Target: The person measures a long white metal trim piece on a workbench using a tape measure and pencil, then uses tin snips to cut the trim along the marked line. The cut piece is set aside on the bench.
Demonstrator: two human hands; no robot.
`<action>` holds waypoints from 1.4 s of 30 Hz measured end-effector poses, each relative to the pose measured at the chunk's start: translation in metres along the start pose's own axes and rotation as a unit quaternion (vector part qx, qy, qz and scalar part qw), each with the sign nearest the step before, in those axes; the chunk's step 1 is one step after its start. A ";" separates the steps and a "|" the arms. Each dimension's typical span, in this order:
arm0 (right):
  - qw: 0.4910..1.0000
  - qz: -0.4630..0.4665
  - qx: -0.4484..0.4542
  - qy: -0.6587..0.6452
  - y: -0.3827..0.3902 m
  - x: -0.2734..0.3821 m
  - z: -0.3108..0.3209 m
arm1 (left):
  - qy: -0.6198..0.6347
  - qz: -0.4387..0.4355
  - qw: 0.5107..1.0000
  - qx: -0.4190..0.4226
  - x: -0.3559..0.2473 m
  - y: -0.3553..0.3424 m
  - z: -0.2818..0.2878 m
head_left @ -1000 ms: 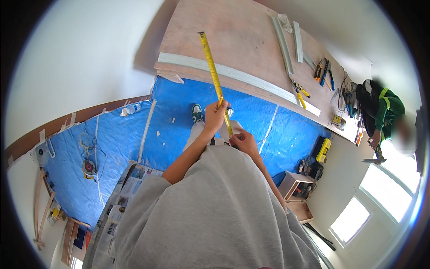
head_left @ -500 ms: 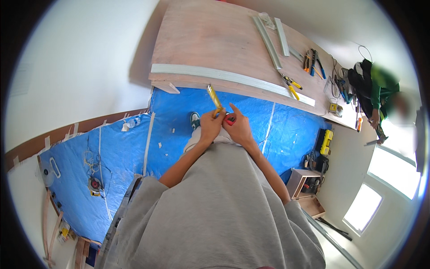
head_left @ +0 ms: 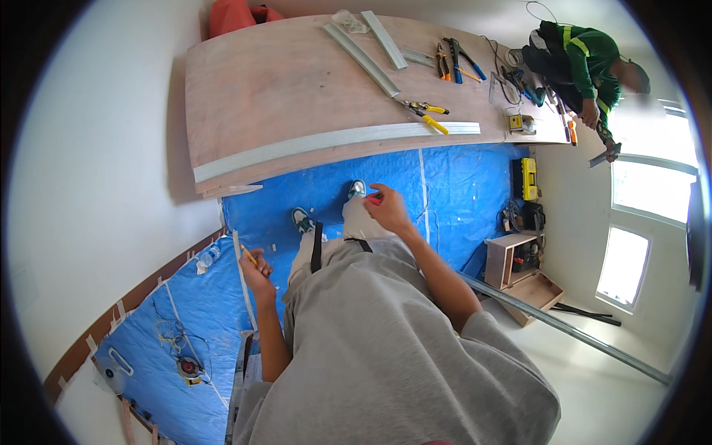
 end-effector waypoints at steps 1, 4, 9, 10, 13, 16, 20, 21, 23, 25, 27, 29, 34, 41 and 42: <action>1.000 -0.003 -0.019 -0.001 -0.014 -0.017 0.013 | 0.044 0.007 0.999 0.002 0.000 -0.003 0.000; 0.996 -0.060 -0.059 -0.015 -0.067 -0.078 0.056 | 0.036 -0.024 0.999 -0.031 -0.005 -0.007 -0.007; 0.992 -0.094 -0.083 -0.017 -0.196 -0.153 0.132 | -0.128 -0.077 0.988 -0.030 -0.005 -0.005 -0.067; 0.992 -0.061 -0.104 0.025 -0.227 -0.157 0.146 | -0.169 -0.090 0.981 -0.032 -0.002 -0.001 -0.084; 0.979 0.048 -0.153 0.128 -0.313 -0.161 0.189 | -0.241 -0.136 0.961 -0.026 0.005 0.014 -0.148; 0.959 0.082 -0.171 0.211 -0.382 -0.172 0.225 | -0.294 -0.150 0.944 -0.013 0.018 0.030 -0.219; 0.940 0.082 -0.132 0.305 -0.443 -0.197 0.239 | -0.331 -0.185 0.924 0.041 0.039 0.065 -0.302; 0.933 0.096 -0.127 0.322 -0.452 -0.200 0.243 | -0.349 -0.192 0.916 0.047 0.044 0.073 -0.317; 0.914 0.084 -0.102 0.383 -0.466 -0.216 0.248 | -0.379 -0.202 0.901 0.060 0.053 0.083 -0.345; 0.923 0.081 -0.107 0.360 -0.467 -0.226 0.254 | -0.396 -0.196 0.893 0.078 0.062 0.090 -0.366; 0.931 0.081 -0.135 0.329 -0.467 -0.232 0.264 | -0.414 -0.193 0.886 0.076 0.067 0.089 -0.382; 0.937 0.102 -0.177 0.283 -0.470 -0.234 0.274 | -0.415 -0.197 0.885 0.073 0.067 0.085 -0.394; 0.917 -0.090 -0.365 0.133 -0.526 -0.325 0.357 | -0.467 -0.250 0.847 0.044 0.060 0.078 -0.413; 0.871 -0.268 -0.367 0.186 -0.579 -0.446 0.415 | -0.535 -0.261 0.803 0.028 0.070 0.084 -0.413; 0.886 -0.269 -0.338 0.169 -0.588 -0.454 0.411 | -0.531 -0.247 0.810 0.033 0.073 0.085 -0.412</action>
Point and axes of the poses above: each hand's wrist, its own y-axis away from the middle knuckle, its own z-axis out of the back of the hand, x = y × z, the point moved 10 cm from there along -y, towards the middle knuckle, and after that the axes turned 11 degrees about -x, right-handed, at the moved point
